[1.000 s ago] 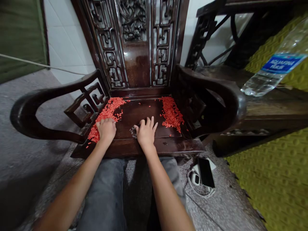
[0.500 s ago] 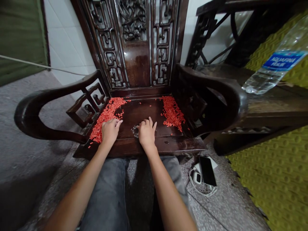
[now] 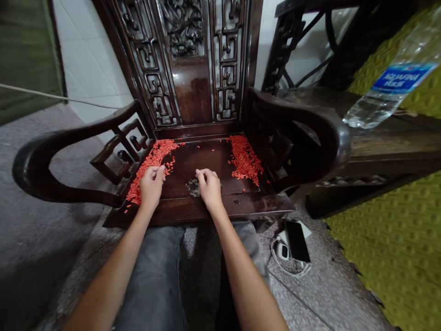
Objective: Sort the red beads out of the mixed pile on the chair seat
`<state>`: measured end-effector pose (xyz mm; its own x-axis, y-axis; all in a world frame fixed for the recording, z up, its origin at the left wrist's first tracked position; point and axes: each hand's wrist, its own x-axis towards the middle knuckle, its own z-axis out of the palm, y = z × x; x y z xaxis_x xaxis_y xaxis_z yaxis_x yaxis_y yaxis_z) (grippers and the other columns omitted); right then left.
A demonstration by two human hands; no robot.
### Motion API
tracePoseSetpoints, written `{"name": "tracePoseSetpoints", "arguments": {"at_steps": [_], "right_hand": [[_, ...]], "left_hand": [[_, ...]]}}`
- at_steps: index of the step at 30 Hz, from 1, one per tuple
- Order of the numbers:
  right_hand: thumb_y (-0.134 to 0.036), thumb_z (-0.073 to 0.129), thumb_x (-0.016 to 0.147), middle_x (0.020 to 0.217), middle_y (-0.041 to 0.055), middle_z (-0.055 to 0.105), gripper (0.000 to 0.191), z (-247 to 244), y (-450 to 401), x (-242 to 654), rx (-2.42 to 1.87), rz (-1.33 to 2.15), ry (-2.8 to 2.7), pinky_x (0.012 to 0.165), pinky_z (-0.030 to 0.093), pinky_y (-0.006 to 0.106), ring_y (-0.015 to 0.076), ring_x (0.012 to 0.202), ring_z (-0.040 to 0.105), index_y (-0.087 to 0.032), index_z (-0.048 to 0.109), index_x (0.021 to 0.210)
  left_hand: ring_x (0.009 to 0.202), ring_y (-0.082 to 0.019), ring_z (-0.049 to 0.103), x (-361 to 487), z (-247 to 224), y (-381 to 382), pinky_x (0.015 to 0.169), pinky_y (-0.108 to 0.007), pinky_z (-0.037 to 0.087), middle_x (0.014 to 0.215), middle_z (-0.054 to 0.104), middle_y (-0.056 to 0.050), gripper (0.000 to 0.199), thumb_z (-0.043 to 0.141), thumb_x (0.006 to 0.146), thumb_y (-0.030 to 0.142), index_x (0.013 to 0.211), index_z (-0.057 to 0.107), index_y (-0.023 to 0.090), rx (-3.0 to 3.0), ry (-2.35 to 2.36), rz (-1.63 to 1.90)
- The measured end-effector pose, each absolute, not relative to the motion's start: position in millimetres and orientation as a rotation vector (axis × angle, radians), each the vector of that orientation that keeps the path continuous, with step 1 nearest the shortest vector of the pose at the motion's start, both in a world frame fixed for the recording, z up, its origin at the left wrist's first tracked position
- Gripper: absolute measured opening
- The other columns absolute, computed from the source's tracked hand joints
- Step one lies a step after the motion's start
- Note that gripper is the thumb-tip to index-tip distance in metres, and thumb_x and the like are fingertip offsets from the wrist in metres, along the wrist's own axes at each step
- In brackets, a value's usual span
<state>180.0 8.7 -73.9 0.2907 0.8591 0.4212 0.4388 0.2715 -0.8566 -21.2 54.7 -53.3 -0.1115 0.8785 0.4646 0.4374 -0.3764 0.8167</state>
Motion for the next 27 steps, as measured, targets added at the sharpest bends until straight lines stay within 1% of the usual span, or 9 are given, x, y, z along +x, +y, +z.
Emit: {"name": "tracePoseSetpoints", "arguments": {"at_steps": [3, 6, 8, 11, 14, 18, 21, 24, 27], "right_hand": [[-0.051, 0.05, 0.1, 0.079, 0.0003, 0.066, 0.037, -73.0, 8.9, 179.9, -1.228, 0.624, -1.225, 0.07, 0.044, 0.026, 0.0174, 0.074, 0.06, -0.021, 0.065, 0.085], [-0.052, 0.054, 0.097, 0.068, -0.0022, 0.059, 0.035, -71.8, 8.8, 179.3, -1.172, 0.72, -1.175, 0.062, 0.042, 0.025, 0.0155, 0.064, 0.055, -0.021, 0.064, 0.085], [-0.051, 0.057, 0.095, 0.064, -0.0029, 0.057, 0.033, -69.9, 7.9, 178.4, -1.123, 0.796, -1.148, 0.058, 0.041, 0.025, 0.0145, 0.059, 0.053, -0.021, 0.064, 0.083], [-0.05, 0.062, 0.092, 0.07, -0.0007, 0.064, 0.031, -66.6, 6.1, 177.0, -1.027, 0.969, -1.107, 0.055, 0.044, 0.026, 0.0135, 0.054, 0.057, -0.02, 0.066, 0.086], [-0.052, 0.066, 0.089, 0.072, 0.0009, 0.069, 0.033, -64.9, 5.4, 177.0, -0.972, 1.115, -1.07, 0.052, 0.046, 0.026, 0.0144, 0.052, 0.062, -0.02, 0.067, 0.091], [-0.054, 0.069, 0.087, 0.075, 0.0013, 0.071, 0.034, -65.3, 6.2, 178.9, -0.926, 1.16, -1.028, 0.057, 0.052, 0.026, 0.0143, 0.057, 0.067, -0.02, 0.065, 0.091], [-0.054, 0.07, 0.086, 0.083, 0.0018, 0.072, 0.036, -66.7, 7.4, 179.6, -0.912, 1.151, -1.007, 0.059, 0.053, 0.025, 0.0138, 0.061, 0.07, -0.02, 0.065, 0.097], [-0.055, 0.069, 0.086, 0.082, 0.0011, 0.071, 0.04, -70.3, 9.0, 178.7, -0.943, 1.132, -0.989, 0.053, 0.053, 0.023, 0.0137, 0.058, 0.069, -0.019, 0.064, 0.102], [-0.057, 0.066, 0.087, 0.076, -0.001, 0.066, 0.042, -76.0, 11.0, 177.1, -0.976, 1.105, -0.997, 0.043, 0.048, 0.021, 0.0137, 0.052, 0.066, -0.018, 0.063, 0.101]], "left_hand": [[0.061, -0.013, 0.055, -6.3, -54.8, 52.7, 0.061, -0.024, 0.044, 0.069, 0.059, 0.002, 0.033, 0.058, 0.094, 0.053, 0.088, 0.058, 0.021, 1.556, 1.219, 1.542], [0.062, -0.012, 0.057, 14.2, -57.5, 49.3, 0.064, -0.025, 0.047, 0.076, 0.064, -0.001, 0.033, 0.062, 0.092, 0.052, 0.092, 0.058, 0.019, 1.486, 1.09, 1.497], [0.064, -0.013, 0.059, 26.8, -59.2, 46.3, 0.066, -0.026, 0.049, 0.08, 0.066, -0.003, 0.032, 0.063, 0.092, 0.05, 0.094, 0.06, 0.019, 1.481, 1.007, 1.429], [0.065, -0.012, 0.058, 37.8, -60.9, 41.9, 0.066, -0.027, 0.048, 0.084, 0.067, -0.004, 0.032, 0.064, 0.093, 0.047, 0.103, 0.063, 0.017, 1.489, 0.884, 1.324], [0.062, -0.011, 0.054, 39.3, -61.4, 38.7, 0.061, -0.025, 0.044, 0.08, 0.065, -0.002, 0.033, 0.064, 0.093, 0.047, 0.105, 0.066, 0.017, 1.489, 0.855, 1.252], [0.06, -0.011, 0.051, 37.1, -61.3, 37.7, 0.059, -0.024, 0.042, 0.076, 0.062, -0.001, 0.032, 0.065, 0.093, 0.047, 0.101, 0.067, 0.017, 1.469, 0.879, 1.253], [0.063, -0.011, 0.053, 36.2, -63.0, 39.5, 0.063, -0.024, 0.045, 0.079, 0.063, -0.001, 0.031, 0.065, 0.093, 0.045, 0.106, 0.067, 0.017, 1.447, 0.876, 1.299], [0.069, -0.012, 0.057, 35.4, -67.5, 42.2, 0.069, -0.025, 0.049, 0.088, 0.068, -0.004, 0.032, 0.065, 0.093, 0.041, 0.112, 0.068, 0.015, 1.456, 0.86, 1.296], [0.072, -0.012, 0.06, 35.2, -73.5, 43.7, 0.072, -0.025, 0.051, 0.096, 0.072, -0.008, 0.031, 0.065, 0.093, 0.038, 0.113, 0.07, 0.013, 1.497, 0.867, 1.287]]}}
